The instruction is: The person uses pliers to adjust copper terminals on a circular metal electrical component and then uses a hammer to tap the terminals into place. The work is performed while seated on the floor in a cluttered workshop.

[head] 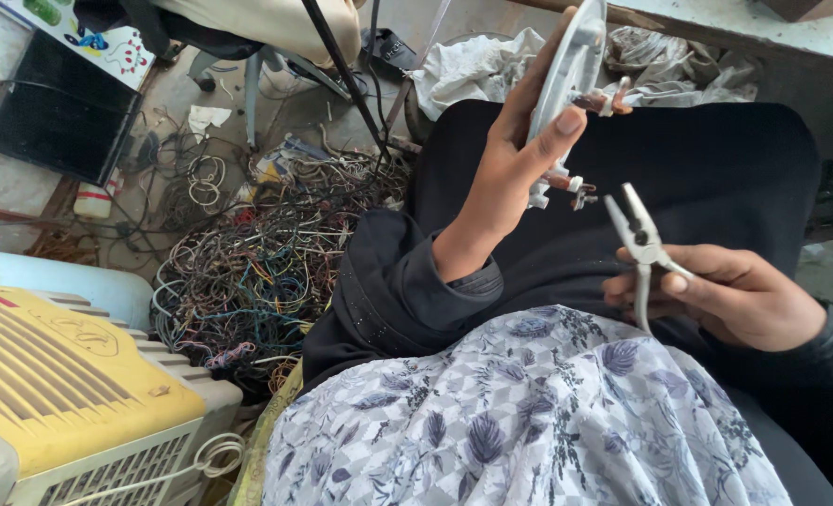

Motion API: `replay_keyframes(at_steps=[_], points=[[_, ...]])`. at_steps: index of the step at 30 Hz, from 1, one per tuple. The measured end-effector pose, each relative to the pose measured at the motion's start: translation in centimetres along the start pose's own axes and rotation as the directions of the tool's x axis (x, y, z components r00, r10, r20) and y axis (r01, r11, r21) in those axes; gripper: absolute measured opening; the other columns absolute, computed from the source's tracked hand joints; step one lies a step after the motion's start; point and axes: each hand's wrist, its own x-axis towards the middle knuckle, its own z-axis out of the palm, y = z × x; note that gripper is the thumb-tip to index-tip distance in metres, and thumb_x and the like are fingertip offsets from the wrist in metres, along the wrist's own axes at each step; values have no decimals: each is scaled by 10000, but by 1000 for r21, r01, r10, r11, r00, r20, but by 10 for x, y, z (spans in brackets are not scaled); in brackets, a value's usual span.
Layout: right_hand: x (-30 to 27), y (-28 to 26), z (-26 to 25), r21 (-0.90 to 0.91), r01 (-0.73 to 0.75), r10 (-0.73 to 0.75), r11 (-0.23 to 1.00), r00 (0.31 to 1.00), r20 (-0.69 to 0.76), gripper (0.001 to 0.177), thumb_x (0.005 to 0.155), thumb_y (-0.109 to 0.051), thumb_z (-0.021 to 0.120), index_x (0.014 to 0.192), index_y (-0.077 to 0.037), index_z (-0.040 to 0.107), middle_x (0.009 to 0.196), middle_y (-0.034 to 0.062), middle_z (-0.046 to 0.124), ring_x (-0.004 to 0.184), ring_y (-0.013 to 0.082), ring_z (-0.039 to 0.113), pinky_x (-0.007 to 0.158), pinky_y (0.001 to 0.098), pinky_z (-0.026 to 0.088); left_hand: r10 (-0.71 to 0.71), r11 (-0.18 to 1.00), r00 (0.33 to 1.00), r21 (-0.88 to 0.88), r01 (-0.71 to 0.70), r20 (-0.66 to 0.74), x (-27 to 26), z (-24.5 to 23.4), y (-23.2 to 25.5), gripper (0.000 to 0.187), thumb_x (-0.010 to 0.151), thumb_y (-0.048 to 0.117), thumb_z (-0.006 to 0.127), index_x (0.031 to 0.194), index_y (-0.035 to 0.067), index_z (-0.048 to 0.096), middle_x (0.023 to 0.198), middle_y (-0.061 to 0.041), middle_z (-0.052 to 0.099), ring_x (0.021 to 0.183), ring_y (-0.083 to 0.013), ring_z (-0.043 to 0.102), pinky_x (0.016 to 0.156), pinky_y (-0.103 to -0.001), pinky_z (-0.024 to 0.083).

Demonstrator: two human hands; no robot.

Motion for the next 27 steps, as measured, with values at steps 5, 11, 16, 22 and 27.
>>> replay_keyframes(at_steps=[5,11,16,22,27], points=[[2,5,2,-7,-70,70,997,997,11,503,978,-111,470,1439,88,497,1255,313,715,1203,419,693,971,526,520,105,994,984,19,-108,142,0,1,7,701,1098,459,679,1634,157,342,1595,-26,416,1268,-83,575,1126,-254,465],[2,4,2,-21,-95,96,995,992,81,501,980,-120,478,1421,114,512,1237,331,731,1185,419,710,969,518,525,-4,982,969,-181,50,246,-2,-2,5,787,1026,437,710,1644,129,332,1659,-49,384,1234,-201,665,1113,-372,519],[0,1,2,-72,-111,115,991,992,56,506,971,-132,464,1422,92,509,1210,301,696,1170,401,724,955,506,536,137,988,957,-105,-113,257,1,-6,-1,642,1093,389,688,1626,181,394,1630,24,362,1412,-115,506,1184,-360,491],[-1,-2,7,-104,-126,131,986,990,44,518,969,-136,454,1439,79,490,1227,283,692,1190,388,718,964,492,530,44,998,949,-58,-27,314,-2,-10,10,697,1066,384,702,1624,161,349,1683,-24,363,1234,-111,543,1055,-342,507],[0,-4,11,-19,-241,242,970,965,100,566,966,-147,433,1503,28,475,1264,269,671,1205,361,699,998,489,559,45,998,917,15,-56,397,-1,-8,31,737,1063,386,739,1639,168,334,1615,-19,410,1008,-85,664,998,-306,574]])
